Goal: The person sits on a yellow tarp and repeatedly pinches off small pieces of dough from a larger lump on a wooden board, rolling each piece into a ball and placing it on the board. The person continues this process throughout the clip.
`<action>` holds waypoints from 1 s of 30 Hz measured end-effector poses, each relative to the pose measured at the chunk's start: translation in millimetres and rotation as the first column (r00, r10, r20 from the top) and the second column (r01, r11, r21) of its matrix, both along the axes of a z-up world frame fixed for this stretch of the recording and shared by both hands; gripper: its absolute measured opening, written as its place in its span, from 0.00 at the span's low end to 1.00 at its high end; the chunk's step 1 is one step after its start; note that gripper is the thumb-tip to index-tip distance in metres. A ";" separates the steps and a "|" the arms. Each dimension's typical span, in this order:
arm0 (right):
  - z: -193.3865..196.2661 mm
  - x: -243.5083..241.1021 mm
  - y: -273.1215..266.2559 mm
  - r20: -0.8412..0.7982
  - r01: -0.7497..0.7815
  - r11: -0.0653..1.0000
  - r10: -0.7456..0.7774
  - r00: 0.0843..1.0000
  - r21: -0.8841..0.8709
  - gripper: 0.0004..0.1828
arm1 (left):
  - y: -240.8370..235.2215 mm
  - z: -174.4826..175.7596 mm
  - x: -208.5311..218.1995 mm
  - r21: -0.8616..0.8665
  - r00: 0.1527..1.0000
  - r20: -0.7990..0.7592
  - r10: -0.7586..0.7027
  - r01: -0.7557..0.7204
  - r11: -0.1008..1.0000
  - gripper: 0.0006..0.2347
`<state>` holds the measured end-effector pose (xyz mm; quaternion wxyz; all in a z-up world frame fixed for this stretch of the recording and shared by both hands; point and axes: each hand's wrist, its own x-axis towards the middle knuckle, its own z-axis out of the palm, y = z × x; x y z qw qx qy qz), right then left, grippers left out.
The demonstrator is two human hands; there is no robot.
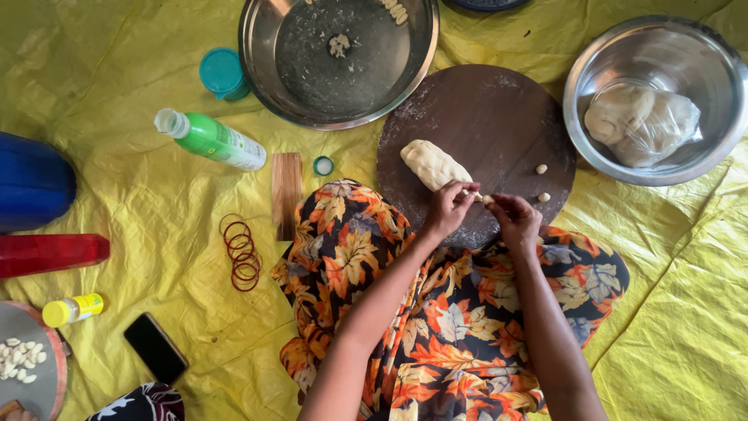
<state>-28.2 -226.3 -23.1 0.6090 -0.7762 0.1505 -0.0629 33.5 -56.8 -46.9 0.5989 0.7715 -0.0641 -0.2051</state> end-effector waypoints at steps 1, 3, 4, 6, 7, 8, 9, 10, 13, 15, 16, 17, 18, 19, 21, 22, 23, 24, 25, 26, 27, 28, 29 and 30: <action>0.3 -0.1 0.5 -0.010 -0.011 1.000 0.011 1.000 0.004 0.10 | 2.2 1.1 -2.7 -0.043 0.986 -0.154 0.059 -0.066 0.997 0.10; 0.7 -7.0 -0.2 0.004 -0.088 0.995 0.088 0.996 -0.044 0.10 | 6.1 -3.6 -12.5 -0.096 0.875 -0.460 0.150 -0.217 0.971 0.11; 1.2 -10.6 -0.8 0.008 -0.127 0.989 0.128 0.992 -0.069 0.10 | 8.2 -8.3 -15.5 -0.178 0.842 -0.532 0.089 -0.214 0.961 0.12; 2.3 -11.6 -0.2 0.035 -0.175 0.981 0.178 0.983 -0.087 0.09 | 14.2 -19.3 -15.2 -0.335 0.765 -0.643 -0.048 -0.224 0.915 0.15; 3.2 -10.2 0.7 0.052 -0.198 0.976 0.204 0.978 -0.095 0.08 | 13.6 -24.7 -14.4 -0.327 0.762 -0.646 -0.042 -0.228 0.917 0.13; 3.5 -9.9 3.0 0.029 -0.221 0.969 0.225 0.974 -0.106 0.09 | 14.0 -30.1 -14.8 -0.318 0.759 -0.651 -0.035 -0.230 0.920 0.12; 3.6 -9.4 5.3 0.007 -0.243 0.963 0.246 0.969 -0.117 0.09 | 14.6 -35.4 -15.0 -0.308 0.755 -0.655 -0.029 -0.232 0.923 0.12; 3.8 -9.6 6.8 -0.017 -0.266 0.956 0.266 0.964 -0.128 0.09 | 14.9 -40.3 -15.8 -0.319 0.756 -0.653 -0.042 -0.224 0.921 0.11; 4.0 -11.1 9.5 -0.028 -0.347 0.910 0.351 0.936 -0.228 0.10 | 20.2 -51.2 -17.9 -0.308 0.766 -0.638 -0.077 -0.162 0.937 0.10; 5.3 -12.4 12.8 -0.055 -0.403 0.880 0.402 0.914 -0.251 0.10 | 31.0 -52.7 -16.6 -0.237 0.784 -0.613 -0.096 -0.066 0.969 0.10; 6.3 -12.8 16.1 -0.068 -0.427 0.866 0.425 0.903 -0.261 0.10 | 38.3 -51.7 -14.9 -0.232 0.756 -0.646 -0.109 -0.058 0.971 0.10; 8.0 -13.2 19.5 -0.024 -0.449 0.849 0.461 0.887 -0.279 0.11 | 45.6 -49.9 -13.2 -0.226 0.726 -0.677 -0.120 -0.050 0.973 0.10; 10.5 -13.0 21.9 0.020 -0.470 0.830 0.498 0.867 -0.299 0.12 | 51.7 -47.5 -11.9 -0.220 0.695 -0.708 -0.129 -0.043 0.974 0.10; 13.6 -12.7 24.2 0.062 -0.489 0.811 0.533 0.844 -0.321 0.13 | 57.2 -45.2 -10.1 -0.233 0.693 -0.708 -0.137 -0.046 0.971 0.10; 20.5 -11.8 33.7 0.074 -0.508 0.810 0.549 0.832 -0.294 0.15 | 71.4 -41.4 -8.5 -0.254 0.689 -0.709 -0.148 -0.055 0.966 0.09; 24.5 -9.7 38.8 0.083 -0.515 0.809 0.555 0.828 -0.282 0.16 | 77.7 -40.7 -6.7 -0.270 0.694 -0.699 -0.171 -0.036 0.962 0.09; 28.7 -7.7 44.5 0.067 -0.506 0.810 0.546 0.835 -0.296 0.15 | 83.5 -41.1 -5.9 -0.286 0.699 -0.688 -0.194 -0.016 0.958 0.09; 33.1 -6.3 49.8 0.050 -0.497 0.810 0.536 0.843 -0.311 0.13 | 87.8 -43.1 -5.2 -0.302 0.703 -0.677 -0.218 0.004 0.953 0.09; 37.5 -4.7 55.0 0.034 -0.487 0.810 0.525 0.850 -0.325 0.12 | 90.2 -46.4 -6.4 -0.303 0.704 -0.685 -0.187 -0.042 0.952 0.09; 41.9 -3.6 59.4 0.048 -0.445 0.791 0.509 0.859 -0.420 0.11 | 90.7 -50.9 -8.9 -0.304 0.703 -0.693 -0.158 -0.087 0.949 0.09; 45.9 -2.8 63.3 0.063 -0.398 0.763 0.495 0.867 -0.509 0.10 | 90.0 -56.3 -9.6 -0.305 0.701 -0.701 -0.129 -0.131 0.943 0.09; 49.6 -3.0 66.1 0.078 -0.348 0.726 0.482 0.873 -0.593 0.10 | 87.2 -62.3 -10.7 -0.310 0.720 -0.686 -0.105 -0.159 0.937 0.10; 52.7 -3.4 67.3 0.068 -0.326 0.716 0.461 0.885 -0.617 0.09 | 83.6 -67.9 -11.8 -0.316 0.738 -0.670 -0.080 -0.186 0.931 0.10; 55.0 -3.8 67.8 0.057 -0.305 0.704 0.440 0.896 -0.641 0.09 | 80.4 -72.4 -12.0 -0.323 0.754 -0.655 -0.055 -0.213 0.922 0.10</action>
